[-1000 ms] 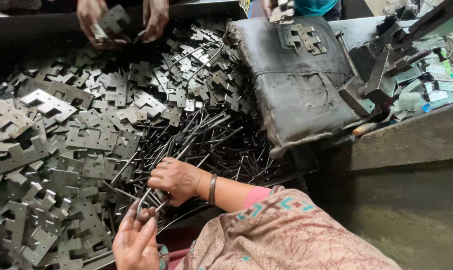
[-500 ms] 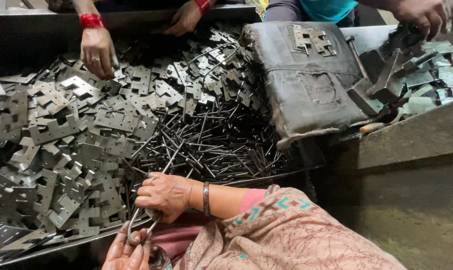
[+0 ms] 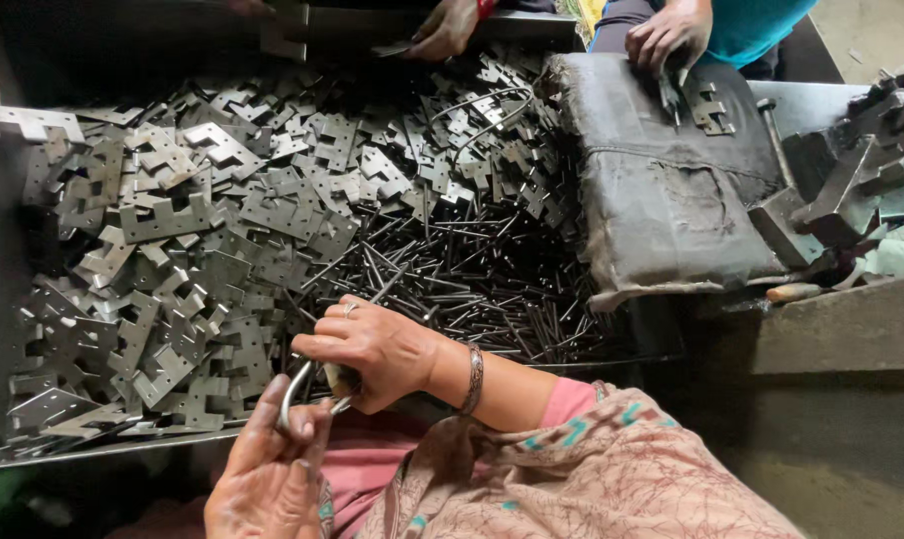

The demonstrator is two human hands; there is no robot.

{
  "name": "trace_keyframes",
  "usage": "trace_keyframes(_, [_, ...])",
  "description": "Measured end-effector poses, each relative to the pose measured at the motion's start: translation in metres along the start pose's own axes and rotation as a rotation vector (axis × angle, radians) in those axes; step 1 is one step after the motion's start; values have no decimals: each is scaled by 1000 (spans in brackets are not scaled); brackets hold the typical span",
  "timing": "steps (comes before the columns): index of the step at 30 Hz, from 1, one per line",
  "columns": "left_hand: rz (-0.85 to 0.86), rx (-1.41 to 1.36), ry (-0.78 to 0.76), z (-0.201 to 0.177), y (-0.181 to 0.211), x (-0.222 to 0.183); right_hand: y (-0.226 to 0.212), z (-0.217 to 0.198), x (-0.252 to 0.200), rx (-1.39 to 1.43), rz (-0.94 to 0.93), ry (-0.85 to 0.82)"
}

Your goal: The person picks metal hinge pieces and pins from a large bin, aligns them by hand, and places them onto a press machine for assembly while working alongside other people.

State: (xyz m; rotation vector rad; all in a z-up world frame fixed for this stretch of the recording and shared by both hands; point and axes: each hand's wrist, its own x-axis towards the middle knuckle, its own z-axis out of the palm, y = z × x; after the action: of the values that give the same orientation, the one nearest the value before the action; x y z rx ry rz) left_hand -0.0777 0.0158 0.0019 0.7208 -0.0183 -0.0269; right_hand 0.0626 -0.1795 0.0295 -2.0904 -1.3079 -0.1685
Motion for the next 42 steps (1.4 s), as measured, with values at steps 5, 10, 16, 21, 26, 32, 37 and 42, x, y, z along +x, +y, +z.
trace_keyframes(5, [18, 191, 21, -11, 8, -6, -13, -6, 3, 54, -12, 41])
trace_keyframes(10, [-90, -251, -66, -60, 18, 13, -19, 7, 16, 47, -31, 28])
trace_keyframes(16, [-31, -102, 15, -56, 24, 17, -22, 4, 34, -294, -29, 64])
trace_keyframes(21, [159, 257, -325, -21, 6, 21, -50, -47, -9, -209, 263, 199])
trace_keyframes(26, [873, 1150, -879, 65, -20, 21, -47, -63, -70, 213, 836, 360])
trace_keyframes(32, [909, 1159, -1179, 108, -56, 26, -67, -74, -99, 1997, 1174, 436])
trace_keyframes(37, [662, 1309, -1343, 113, -66, 39, -59, -70, -103, 1725, 1145, 530])
trace_keyframes(42, [682, 1613, -732, 69, -51, 71, 56, -71, -170, 1699, 967, 880])
